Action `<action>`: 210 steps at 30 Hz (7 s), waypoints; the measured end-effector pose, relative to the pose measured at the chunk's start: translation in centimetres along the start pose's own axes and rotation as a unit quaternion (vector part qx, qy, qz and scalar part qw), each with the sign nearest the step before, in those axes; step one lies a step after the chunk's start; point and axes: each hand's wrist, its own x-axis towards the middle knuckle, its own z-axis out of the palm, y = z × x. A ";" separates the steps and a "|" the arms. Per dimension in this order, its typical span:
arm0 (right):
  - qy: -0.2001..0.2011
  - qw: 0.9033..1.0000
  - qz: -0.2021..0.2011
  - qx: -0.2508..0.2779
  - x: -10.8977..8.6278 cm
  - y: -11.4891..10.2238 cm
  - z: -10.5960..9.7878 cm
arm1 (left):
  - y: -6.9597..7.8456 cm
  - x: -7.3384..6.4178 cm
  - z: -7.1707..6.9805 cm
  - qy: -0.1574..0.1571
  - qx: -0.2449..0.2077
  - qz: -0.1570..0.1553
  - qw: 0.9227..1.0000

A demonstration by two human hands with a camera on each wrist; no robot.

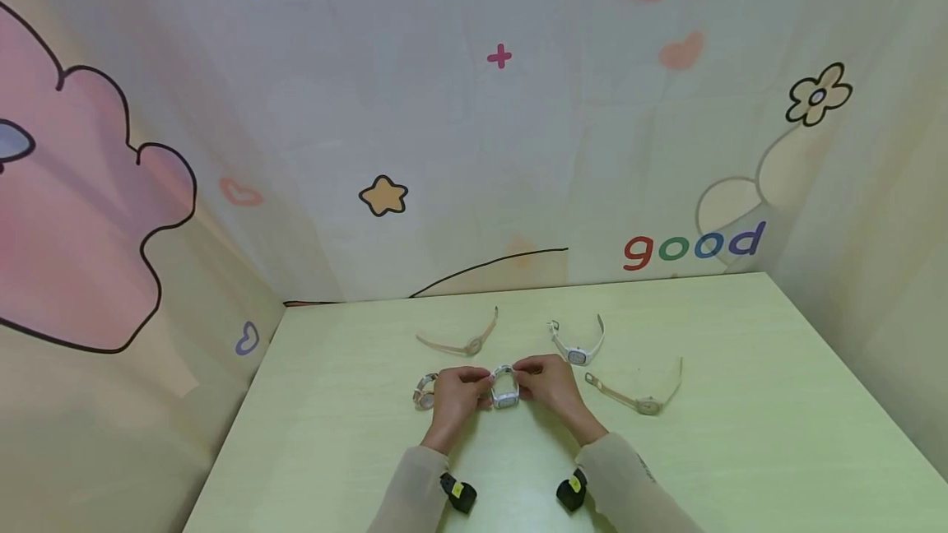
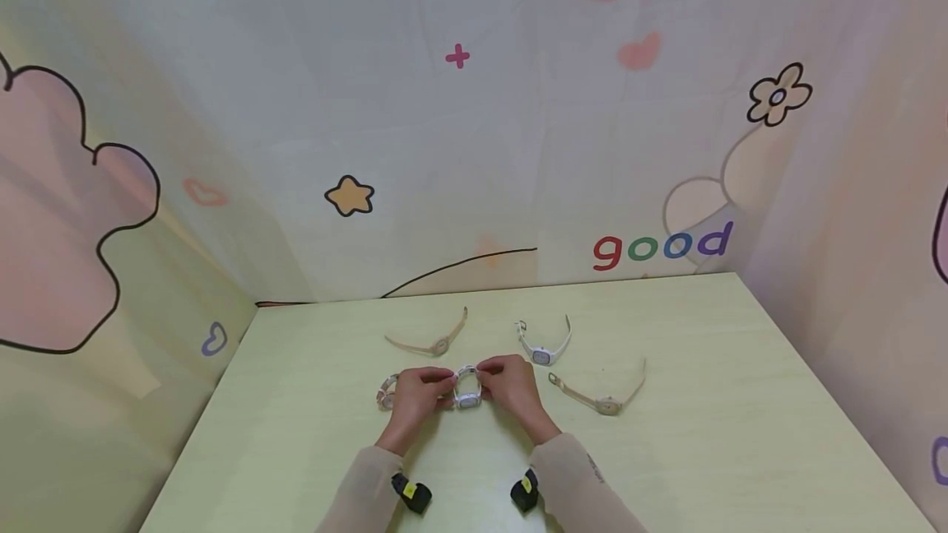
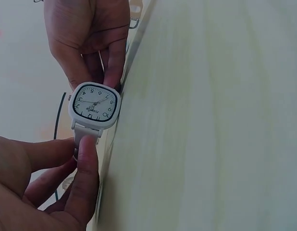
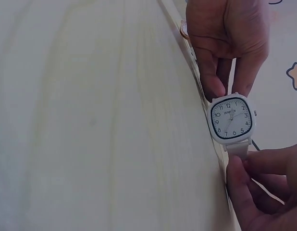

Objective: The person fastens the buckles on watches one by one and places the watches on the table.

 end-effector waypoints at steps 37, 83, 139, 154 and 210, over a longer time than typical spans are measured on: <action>0.016 0.998 -0.061 0.026 -3.1 -1.7 -8.2 | 5.3 -3.6 0.0 -0.027 -0.001 0.101 0.995; 0.053 0.996 -0.021 -0.067 -5.8 1.8 -16.3 | 4.5 -4.3 9.3 -0.075 0.032 0.127 0.989; -0.013 0.992 0.078 -0.101 -4.7 9.3 -21.7 | 1.4 -2.2 15.2 -0.168 0.119 0.129 0.970; -0.025 0.991 0.072 -0.107 -4.2 9.4 -21.8 | 1.8 -1.9 15.5 -0.142 0.136 0.118 0.973; 0.096 0.986 0.013 0.138 -4.5 7.8 -21.1 | 3.5 -2.5 15.0 -0.135 -0.176 0.063 0.973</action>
